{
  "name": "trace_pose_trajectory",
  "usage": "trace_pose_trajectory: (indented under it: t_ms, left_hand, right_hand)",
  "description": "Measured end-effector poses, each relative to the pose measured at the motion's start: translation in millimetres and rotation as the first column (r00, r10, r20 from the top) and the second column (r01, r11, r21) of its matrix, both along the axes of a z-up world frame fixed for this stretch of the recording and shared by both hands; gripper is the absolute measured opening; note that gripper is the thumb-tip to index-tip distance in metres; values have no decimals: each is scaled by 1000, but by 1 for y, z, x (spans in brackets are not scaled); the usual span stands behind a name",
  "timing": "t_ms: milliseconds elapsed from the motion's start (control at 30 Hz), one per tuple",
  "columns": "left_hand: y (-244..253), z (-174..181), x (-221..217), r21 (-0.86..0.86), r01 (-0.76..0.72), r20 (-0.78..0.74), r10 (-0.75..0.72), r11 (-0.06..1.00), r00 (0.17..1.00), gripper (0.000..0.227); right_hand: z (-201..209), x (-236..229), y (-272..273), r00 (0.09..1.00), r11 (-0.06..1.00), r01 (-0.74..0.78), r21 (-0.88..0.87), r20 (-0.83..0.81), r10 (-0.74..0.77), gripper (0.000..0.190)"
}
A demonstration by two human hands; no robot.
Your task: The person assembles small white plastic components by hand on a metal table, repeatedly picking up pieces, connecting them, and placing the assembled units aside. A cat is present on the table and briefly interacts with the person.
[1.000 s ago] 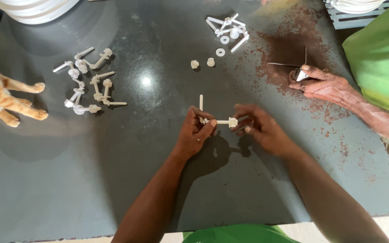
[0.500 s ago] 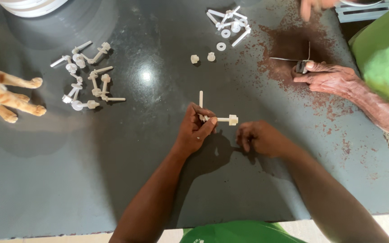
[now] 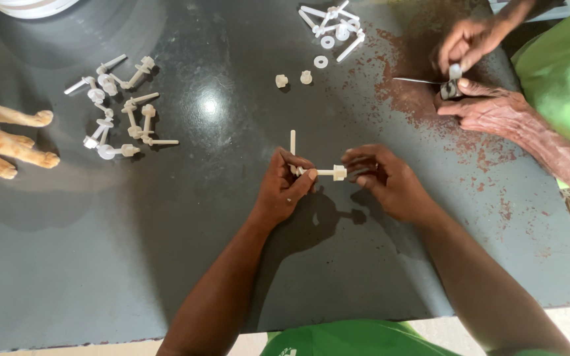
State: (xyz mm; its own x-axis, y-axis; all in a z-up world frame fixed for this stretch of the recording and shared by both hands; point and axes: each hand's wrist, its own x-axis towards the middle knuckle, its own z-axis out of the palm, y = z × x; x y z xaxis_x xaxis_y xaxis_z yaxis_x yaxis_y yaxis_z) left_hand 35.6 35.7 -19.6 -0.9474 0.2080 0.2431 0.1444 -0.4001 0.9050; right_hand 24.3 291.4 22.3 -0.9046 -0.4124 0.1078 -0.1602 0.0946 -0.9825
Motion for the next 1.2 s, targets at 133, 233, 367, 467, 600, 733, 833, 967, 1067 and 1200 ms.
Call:
trace_pose_trajectory:
  t_ms: [133, 233, 367, 467, 600, 733, 833, 967, 1067, 1200]
  left_hand:
    - [2, 0, 0, 13, 25, -43, -24, 1000, 999, 24]
    - [3, 0, 2, 20, 12, -4, -12, 1000, 1000, 23]
    - [2, 1, 4, -23, -8, 27, 8, 1000, 1000, 22]
    - [4, 2, 3, 24, 17, 6, -17, 1000, 1000, 22]
    - [4, 3, 0, 20, 15, 11, -15, 1000, 1000, 22]
    - [2, 1, 3, 7, 3, 28, -3, 1000, 1000, 21]
    - [3, 1, 3, 45, 17, 19, -18, 999, 1000, 23]
    - [3, 0, 3, 26, 16, -4, -16, 1000, 1000, 22]
    - [1, -1, 4, -1, 23, 2, -23, 1000, 1000, 22]
    - [1, 2, 3, 21, 27, 7, -27, 999, 1000, 23]
  right_hand:
    - [6, 0, -3, 984, 912, -173, 373, 111, 142, 35]
    - [11, -3, -4, 969, 785, -246, 568, 138, 204, 32]
    - [18, 0, -9, 974, 990, 84, 116, 198, -106, 48]
    - [22, -2, -9, 987, 926, -148, 346, -2, 159, 33]
    - [18, -1, -4, 972, 819, -86, 567, -132, 193, 28]
    - [10, -1, 0, 991, 979, -61, 194, -107, 83, 49]
    - [8, -3, 2, 963, 898, -243, 368, -22, 269, 48]
    - [13, 0, 2, 978, 912, -119, 393, -112, 176, 55]
    - [16, 2, 0, 979, 958, -157, 240, -90, 183, 76]
    - [20, 0, -1, 918, 728, -327, 603, 19, 396, 46]
